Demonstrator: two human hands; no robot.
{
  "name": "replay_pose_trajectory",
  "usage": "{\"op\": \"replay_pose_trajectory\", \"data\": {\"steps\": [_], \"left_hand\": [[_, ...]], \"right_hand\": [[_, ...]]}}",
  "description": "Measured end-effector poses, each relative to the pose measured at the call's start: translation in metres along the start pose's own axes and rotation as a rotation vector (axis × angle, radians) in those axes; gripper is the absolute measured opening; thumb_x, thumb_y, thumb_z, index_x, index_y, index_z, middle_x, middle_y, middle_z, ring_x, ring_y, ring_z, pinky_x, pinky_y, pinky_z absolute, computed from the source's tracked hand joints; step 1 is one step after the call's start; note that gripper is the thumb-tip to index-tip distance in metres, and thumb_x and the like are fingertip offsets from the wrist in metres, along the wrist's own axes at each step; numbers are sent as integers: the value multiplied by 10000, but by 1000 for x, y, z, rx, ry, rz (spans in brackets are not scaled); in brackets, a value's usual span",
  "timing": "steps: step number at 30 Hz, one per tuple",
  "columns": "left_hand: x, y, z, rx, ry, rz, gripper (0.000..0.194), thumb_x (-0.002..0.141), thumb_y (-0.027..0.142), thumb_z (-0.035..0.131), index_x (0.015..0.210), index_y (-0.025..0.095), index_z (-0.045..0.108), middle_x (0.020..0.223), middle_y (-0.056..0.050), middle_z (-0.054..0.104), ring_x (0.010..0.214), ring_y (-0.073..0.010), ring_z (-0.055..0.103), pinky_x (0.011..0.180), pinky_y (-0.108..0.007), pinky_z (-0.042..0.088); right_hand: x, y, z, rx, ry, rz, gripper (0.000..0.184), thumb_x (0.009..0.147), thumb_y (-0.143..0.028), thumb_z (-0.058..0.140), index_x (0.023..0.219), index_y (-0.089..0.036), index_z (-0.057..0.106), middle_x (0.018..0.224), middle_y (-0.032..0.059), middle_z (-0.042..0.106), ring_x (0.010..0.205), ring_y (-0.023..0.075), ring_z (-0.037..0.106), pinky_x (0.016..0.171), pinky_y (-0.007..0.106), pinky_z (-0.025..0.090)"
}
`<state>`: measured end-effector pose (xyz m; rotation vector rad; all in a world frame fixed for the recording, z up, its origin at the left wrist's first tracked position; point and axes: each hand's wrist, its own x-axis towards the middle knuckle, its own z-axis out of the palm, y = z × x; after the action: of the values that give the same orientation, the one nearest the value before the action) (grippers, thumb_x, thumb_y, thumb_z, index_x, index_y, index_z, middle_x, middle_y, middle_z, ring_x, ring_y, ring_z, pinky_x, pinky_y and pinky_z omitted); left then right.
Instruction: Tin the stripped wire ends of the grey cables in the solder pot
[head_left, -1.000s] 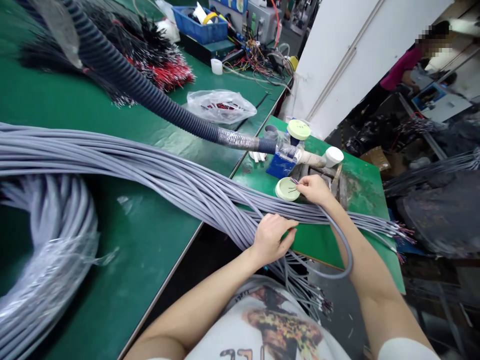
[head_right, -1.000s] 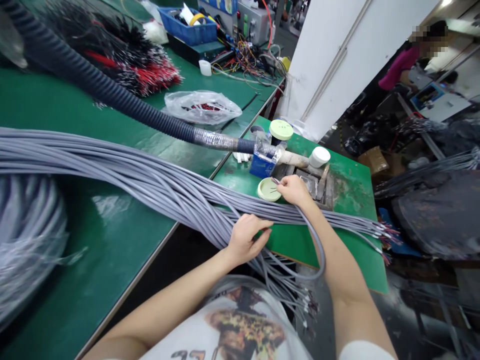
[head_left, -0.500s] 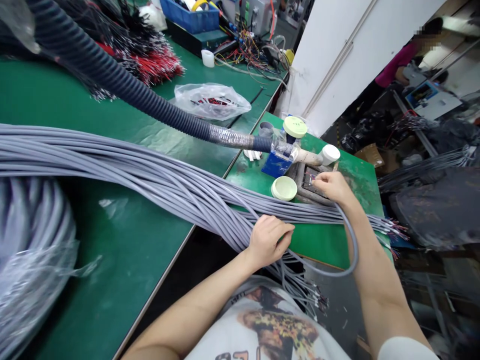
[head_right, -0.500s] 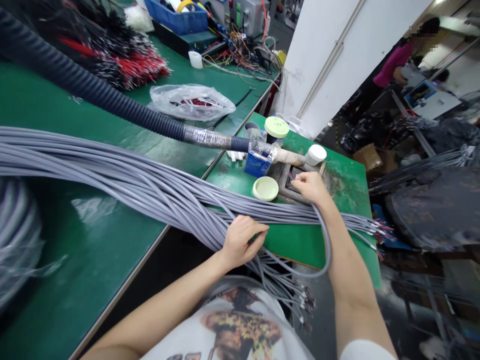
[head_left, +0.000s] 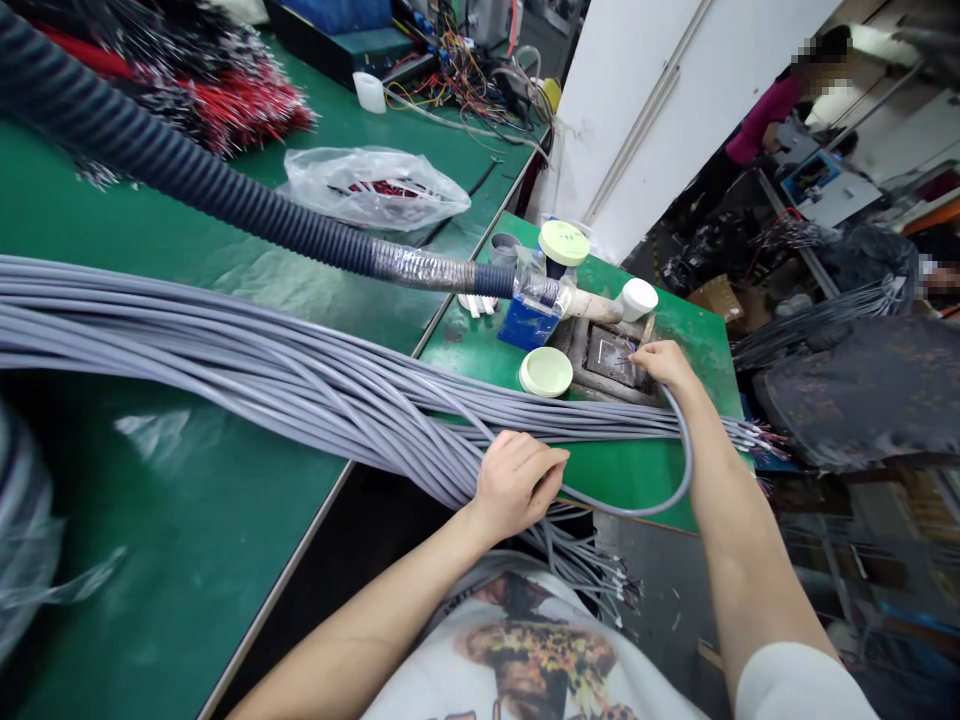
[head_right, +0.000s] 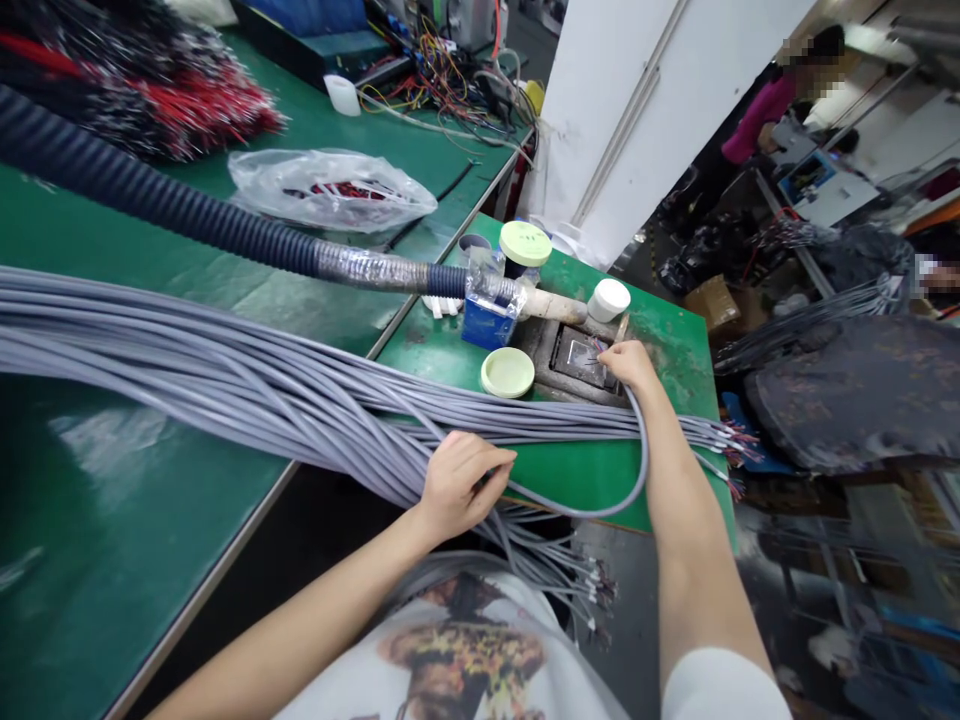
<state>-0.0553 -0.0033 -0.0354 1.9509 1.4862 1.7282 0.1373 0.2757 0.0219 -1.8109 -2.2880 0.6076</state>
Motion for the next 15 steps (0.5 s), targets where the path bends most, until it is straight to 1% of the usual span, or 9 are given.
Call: {"op": "replay_pose_trajectory", "data": {"steps": [2, 6, 9, 12, 15], "left_hand": [[0, 0, 0, 3, 1, 3, 215, 799, 101, 589, 986, 205, 596, 774, -21, 699, 689, -145, 611, 687, -312, 395], [0, 0, 0, 16, -8, 3, 200, 806, 113, 585, 983, 206, 596, 772, -18, 699, 685, -140, 609, 686, -312, 393], [-1, -1, 1, 23, -13, 2, 192, 810, 115, 581, 979, 205, 597, 765, -16, 695, 686, -138, 606, 686, -313, 392], [-1, -1, 1, 27, -15, 2, 200, 802, 107, 590, 978, 201, 593, 760, -11, 689, 693, -137, 601, 692, -314, 389], [-1, 0, 3, 41, -22, 4, 184, 808, 116, 587, 971, 198, 595, 749, -9, 681, 688, -135, 592, 689, -313, 383]], "right_hand": [[4, 2, 2, -8, -3, 9, 287, 625, -370, 608, 524, -105, 651, 417, -12, 466, 449, 97, 396, 479, 264, 279], [10, 4, 6, -12, -8, 19, 256, 616, -340, 607, 569, -98, 677, 449, 3, 513, 464, 109, 428, 489, 266, 298], [9, 2, 4, -5, -10, 12, 254, 618, -340, 615, 570, -98, 674, 466, 11, 529, 479, 117, 447, 501, 271, 309], [-3, -8, -5, 14, -2, -20, 285, 641, -373, 612, 558, -103, 653, 480, 8, 522, 492, 113, 440, 512, 269, 309], [-26, -31, -15, 52, -21, -86, 303, 676, -402, 598, 584, -116, 641, 515, -3, 520, 506, 100, 422, 506, 250, 298]]}}
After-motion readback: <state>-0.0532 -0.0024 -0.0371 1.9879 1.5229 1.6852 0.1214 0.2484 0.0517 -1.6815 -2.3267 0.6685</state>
